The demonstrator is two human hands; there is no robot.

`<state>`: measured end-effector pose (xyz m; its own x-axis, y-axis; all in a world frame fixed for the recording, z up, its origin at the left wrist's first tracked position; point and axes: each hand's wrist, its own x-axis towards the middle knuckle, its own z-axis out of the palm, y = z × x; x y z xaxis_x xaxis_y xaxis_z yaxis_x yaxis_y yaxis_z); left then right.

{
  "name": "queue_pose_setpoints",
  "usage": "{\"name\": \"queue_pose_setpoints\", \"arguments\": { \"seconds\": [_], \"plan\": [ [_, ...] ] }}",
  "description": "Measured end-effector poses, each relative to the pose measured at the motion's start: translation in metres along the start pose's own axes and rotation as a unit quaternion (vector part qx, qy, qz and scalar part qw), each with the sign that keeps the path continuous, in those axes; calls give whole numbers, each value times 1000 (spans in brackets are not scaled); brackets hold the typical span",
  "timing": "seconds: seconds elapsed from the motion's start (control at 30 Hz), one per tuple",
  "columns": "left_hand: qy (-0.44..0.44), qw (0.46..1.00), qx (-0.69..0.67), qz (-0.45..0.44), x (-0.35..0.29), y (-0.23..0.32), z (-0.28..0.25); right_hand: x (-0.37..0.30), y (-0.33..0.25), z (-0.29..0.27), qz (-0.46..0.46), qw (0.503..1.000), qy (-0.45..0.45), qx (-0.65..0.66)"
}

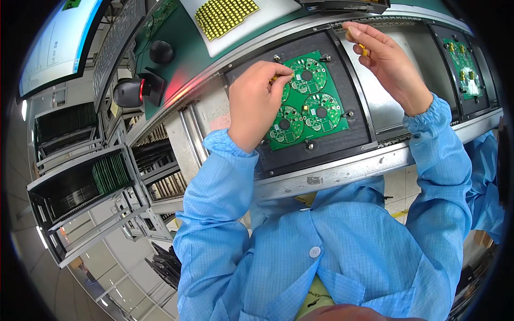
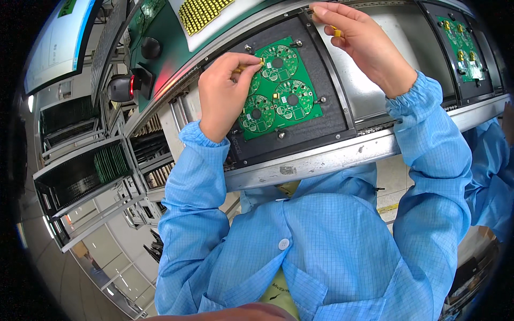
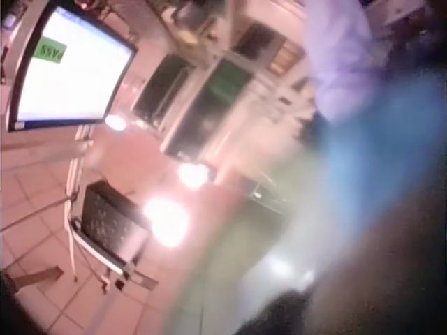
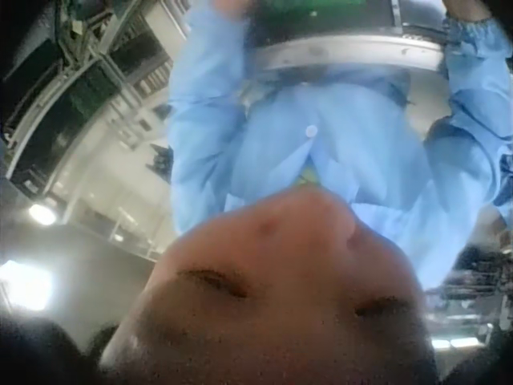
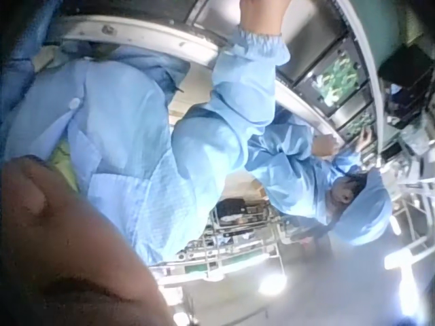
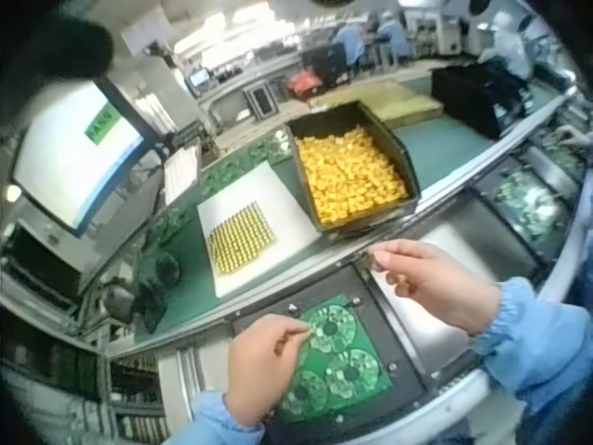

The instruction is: Assembling electronic components onto printed circuit boards at a manual assembly station.

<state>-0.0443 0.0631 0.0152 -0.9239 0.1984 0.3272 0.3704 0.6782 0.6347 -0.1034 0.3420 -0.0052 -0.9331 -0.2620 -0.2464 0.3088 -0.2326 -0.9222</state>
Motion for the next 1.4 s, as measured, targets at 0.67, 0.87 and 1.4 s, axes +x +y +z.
{"name": "queue_pose_setpoints", "arguments": {
  "seconds": [0.67,0.87,1.4],
  "plan": [
    [10,1000,-29,6,1,-7,2,-2,-5,37,-142,972,-49,-182],
    [11,997,-5,74,1,-15,5,20,1,61,-178,949,-70,-250],
    [6,999,-40,35,3,-14,8,21,6,67,-245,876,-94,-404]
  ]
}}
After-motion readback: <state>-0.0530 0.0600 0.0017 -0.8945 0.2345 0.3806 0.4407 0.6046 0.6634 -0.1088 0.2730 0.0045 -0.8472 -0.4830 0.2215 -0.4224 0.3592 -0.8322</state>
